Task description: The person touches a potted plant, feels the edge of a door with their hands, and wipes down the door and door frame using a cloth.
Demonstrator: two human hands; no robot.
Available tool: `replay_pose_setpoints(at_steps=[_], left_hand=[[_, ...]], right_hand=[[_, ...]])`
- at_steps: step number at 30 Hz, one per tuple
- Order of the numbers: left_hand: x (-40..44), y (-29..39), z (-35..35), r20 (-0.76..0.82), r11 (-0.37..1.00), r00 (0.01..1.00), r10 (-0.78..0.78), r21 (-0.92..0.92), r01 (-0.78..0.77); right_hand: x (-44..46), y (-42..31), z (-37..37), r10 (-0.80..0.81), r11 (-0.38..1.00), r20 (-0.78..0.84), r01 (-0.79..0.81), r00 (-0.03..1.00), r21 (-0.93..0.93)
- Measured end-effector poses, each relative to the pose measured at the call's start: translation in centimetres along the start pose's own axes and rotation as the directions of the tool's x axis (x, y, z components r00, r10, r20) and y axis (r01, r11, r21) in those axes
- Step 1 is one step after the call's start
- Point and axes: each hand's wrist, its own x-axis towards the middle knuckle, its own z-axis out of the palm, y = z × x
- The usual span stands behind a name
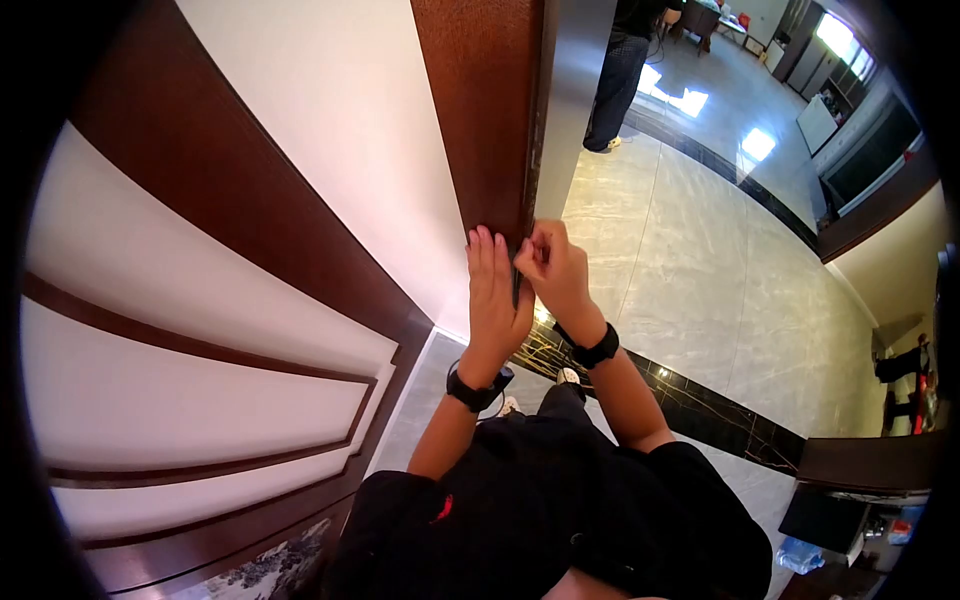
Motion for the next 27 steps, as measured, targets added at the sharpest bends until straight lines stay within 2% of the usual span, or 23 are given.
replay_pose_setpoints(at_steps=[6,8,10,11,12,14,15,17,20,23,24,27], left_hand=[[-1.2,-0.3,-0.4,0.058,0.998,0.998,-0.035,0.060,0.031],[-0.8,0.0,-1.1,0.004,0.998,0.999,-0.052,0.019,0.052],[0.0,0.5,-2.0,-0.052,0.997,0.996,-0.071,-0.025,0.070],[0.6,0.6,-2.3,-0.095,0.997,0.993,-0.074,-0.015,0.073],[1.3,0.7,-2.7,-0.141,0.997,0.987,-0.072,-0.006,0.072],[3.1,1.2,-3.2,-0.173,0.998,0.983,-0.064,0.008,0.067],[3.7,1.5,-3.4,-0.193,0.991,0.973,-0.126,-0.075,0.113],[4.4,1.2,-2.8,-0.211,0.968,0.955,-0.210,-0.183,0.172],[4.4,0.4,-2.4,-0.205,0.975,0.957,-0.208,-0.123,0.186],[4.0,0.4,-2.0,-0.195,0.970,0.954,-0.227,-0.137,0.202],[4.0,0.6,-1.9,-0.194,0.962,0.948,-0.251,-0.161,0.222],[3.7,0.4,-1.6,-0.193,0.966,0.953,-0.234,-0.159,0.205]], right_hand=[[-1.5,0.2,-0.1,0.053,0.996,0.049,-0.049,0.997,-0.078],[-0.3,-1.2,-1.0,0.055,0.995,0.074,-0.048,0.996,-0.082],[2.2,-2.0,-1.5,-0.084,0.996,-0.097,0.082,0.992,-0.020],[3.5,-2.4,-1.8,-0.114,0.992,-0.123,0.119,0.986,0.033],[4.7,-2.9,-1.8,-0.104,0.973,-0.175,0.136,0.979,0.186],[7.2,-4.3,-2.3,-0.207,0.944,-0.230,0.256,0.951,0.210],[7.4,-4.1,-2.2,-0.210,0.943,-0.232,0.260,0.950,0.209],[7.9,-3.4,-2.0,-0.093,0.934,-0.116,0.127,0.989,0.333],[6.7,-2.5,-1.7,-0.037,0.950,-0.099,0.066,0.994,0.306],[5.7,-1.4,-1.6,-0.017,0.955,-0.061,0.034,0.998,0.293],[5.6,-1.3,-1.5,0.007,0.932,-0.060,0.015,0.998,0.361],[5.5,-1.4,-1.7,-0.012,0.928,-0.063,0.035,0.998,0.371]])
